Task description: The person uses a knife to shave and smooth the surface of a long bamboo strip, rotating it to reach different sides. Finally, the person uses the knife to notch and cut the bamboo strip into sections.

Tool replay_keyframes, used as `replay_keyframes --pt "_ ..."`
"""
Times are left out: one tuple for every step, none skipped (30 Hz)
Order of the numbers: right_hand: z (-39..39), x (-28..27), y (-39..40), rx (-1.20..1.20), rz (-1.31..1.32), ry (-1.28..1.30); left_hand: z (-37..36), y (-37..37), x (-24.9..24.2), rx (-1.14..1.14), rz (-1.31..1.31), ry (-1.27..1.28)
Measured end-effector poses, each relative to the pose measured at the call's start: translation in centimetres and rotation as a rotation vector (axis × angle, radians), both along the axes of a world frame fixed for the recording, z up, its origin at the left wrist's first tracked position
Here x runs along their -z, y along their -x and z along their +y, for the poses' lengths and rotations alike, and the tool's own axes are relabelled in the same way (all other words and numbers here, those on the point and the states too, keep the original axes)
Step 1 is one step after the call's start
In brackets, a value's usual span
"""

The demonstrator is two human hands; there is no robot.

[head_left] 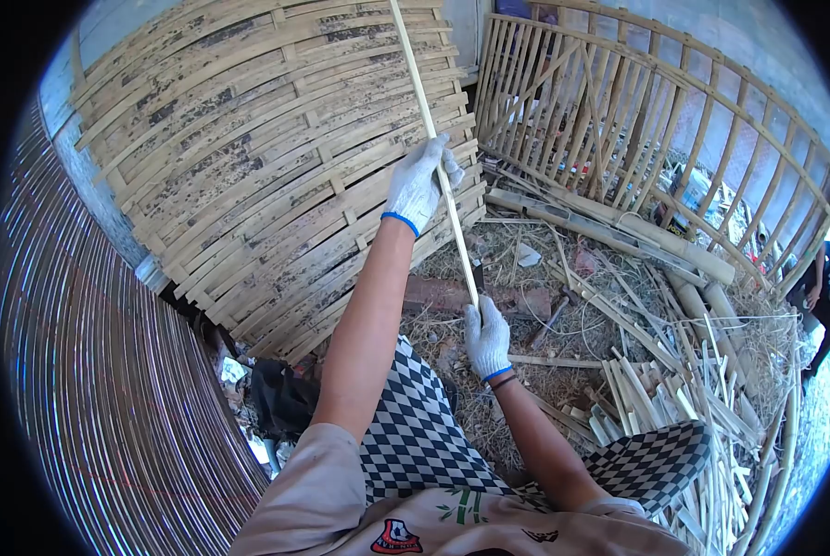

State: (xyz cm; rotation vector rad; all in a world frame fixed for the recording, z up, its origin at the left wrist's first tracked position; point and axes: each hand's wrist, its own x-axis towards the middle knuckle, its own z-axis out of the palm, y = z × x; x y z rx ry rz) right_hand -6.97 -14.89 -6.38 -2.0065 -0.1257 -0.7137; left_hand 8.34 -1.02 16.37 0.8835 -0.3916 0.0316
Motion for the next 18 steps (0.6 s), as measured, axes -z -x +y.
replay_keyframes --pt "-0.1 1.3 -0.7 0.012 -0.061 -0.013 0.1 -0.1 0.1 -0.043 -0.014 -0.051" --pt "-0.5 1.0 -0.4 -0.045 0.037 -0.041 -0.1 0.2 0.1 -0.142 0.001 -0.061" --pt "-0.7 0.6 0.0 -0.120 0.138 -0.148 0.0 0.7 0.0 -0.130 0.000 -0.074" --pt "-0.9 0.3 0.3 -0.192 0.240 -0.255 0.2 0.9 -0.1 -0.115 -0.001 -0.087" --pt "-1.1 0.2 0.5 -0.264 0.340 -0.362 0.3 1.1 -0.3 -0.100 -0.005 -0.100" --pt "-1.2 1.0 0.2 -0.367 0.397 -0.500 0.4 1.0 -0.3 -0.101 0.009 -0.092" --pt "-1.5 1.3 0.1 -0.381 0.435 -0.517 0.5 1.2 -0.5 -0.086 0.015 -0.063" --pt "-1.7 1.5 0.1 -0.395 0.475 -0.535 0.7 1.2 -0.6 -0.071 0.022 -0.035" --pt "-1.8 1.8 0.2 -0.409 0.516 -0.552 0.9 1.3 -0.7 -0.055 0.031 -0.007" --pt "-1.7 2.1 0.5 -0.425 0.542 -0.621 1.0 1.4 -0.7 -0.046 0.026 0.006" --pt "-1.5 2.1 0.6 -0.412 0.545 -0.623 1.1 1.4 -0.7 -0.024 0.021 0.003" --pt "-1.3 2.1 0.7 -0.399 0.549 -0.624 1.3 1.4 -0.7 -0.002 0.017 -0.001" --pt "-1.0 2.2 0.7 -0.385 0.551 -0.625 1.4 1.3 -0.6 0.021 0.012 -0.005" --pt "-0.8 3.2 0.2 -0.386 0.535 -0.597 1.2 1.1 -0.4 -0.012 -0.015 -0.042" --pt "-0.7 4.0 -0.1 -0.402 0.513 -0.570 1.1 1.2 -0.5 -0.018 -0.011 -0.043" --pt "-0.6 4.8 -0.5 -0.417 0.492 -0.544 1.0 1.2 -0.6 -0.024 -0.008 -0.043" --pt "-0.6 4.9 -0.4 -0.432 0.472 -0.518 0.9 1.2 -0.8 -0.030 -0.001 -0.043" --pt "-0.6 5.1 -0.2 -0.445 0.504 -0.522 0.9 1.3 -1.0 -0.044 -0.020 -0.046"
